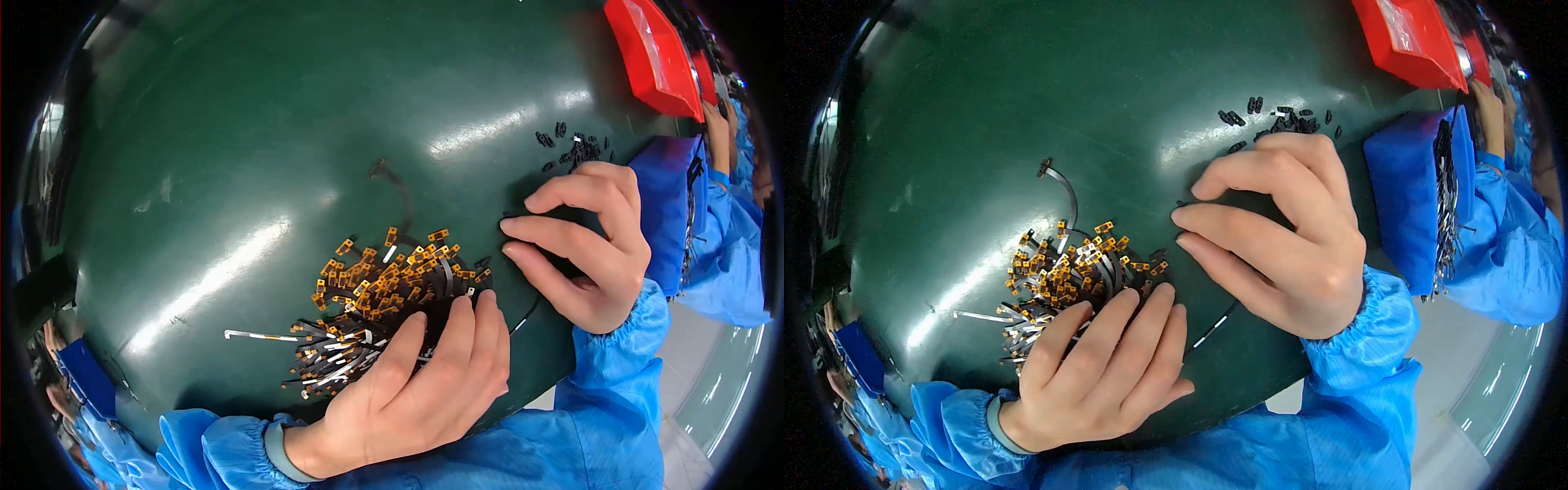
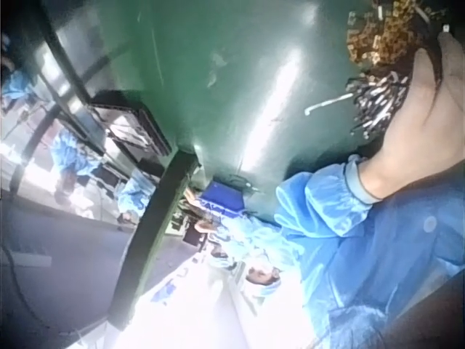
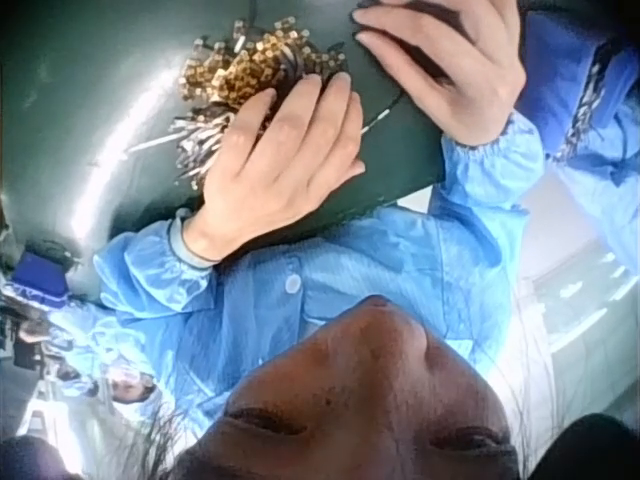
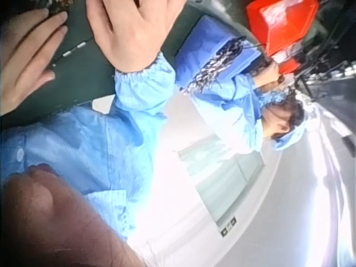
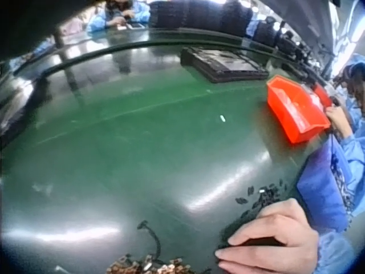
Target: The person assembles internal components into an electronic chassis and connects ribbon cables by hand.
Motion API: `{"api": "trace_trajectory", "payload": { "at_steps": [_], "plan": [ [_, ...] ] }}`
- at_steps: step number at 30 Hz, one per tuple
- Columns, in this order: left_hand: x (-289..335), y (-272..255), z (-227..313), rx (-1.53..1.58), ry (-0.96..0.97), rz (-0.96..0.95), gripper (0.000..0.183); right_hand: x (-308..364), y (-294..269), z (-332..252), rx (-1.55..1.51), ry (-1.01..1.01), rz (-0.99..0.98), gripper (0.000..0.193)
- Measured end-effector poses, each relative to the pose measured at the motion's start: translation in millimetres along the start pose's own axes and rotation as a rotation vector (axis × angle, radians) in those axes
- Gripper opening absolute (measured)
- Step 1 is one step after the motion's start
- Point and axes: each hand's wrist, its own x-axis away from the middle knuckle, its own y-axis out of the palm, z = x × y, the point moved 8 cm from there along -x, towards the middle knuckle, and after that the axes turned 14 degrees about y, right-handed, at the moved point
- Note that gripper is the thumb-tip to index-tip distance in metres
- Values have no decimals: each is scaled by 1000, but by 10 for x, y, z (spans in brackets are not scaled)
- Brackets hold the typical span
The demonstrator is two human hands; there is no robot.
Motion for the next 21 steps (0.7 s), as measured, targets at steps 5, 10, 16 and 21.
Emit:
{"api": "trace_trajectory", "payload": {
  "at_steps": [5,10,16,21],
  "plan": [
    [-1,47,-3,46,18,-4,35,-19,43,-17,-18,-23,-42,25],
    [8,52,13,31,46,-3,36,62,-11,-26,31,22,-29,27],
    [1,43,42,43,48,0,37,32,-59,10,60,-148,-96,28],
    [-3,70,39,57,51,-37,37,50,4,24,85,-208,-168,23]
  ]
}}
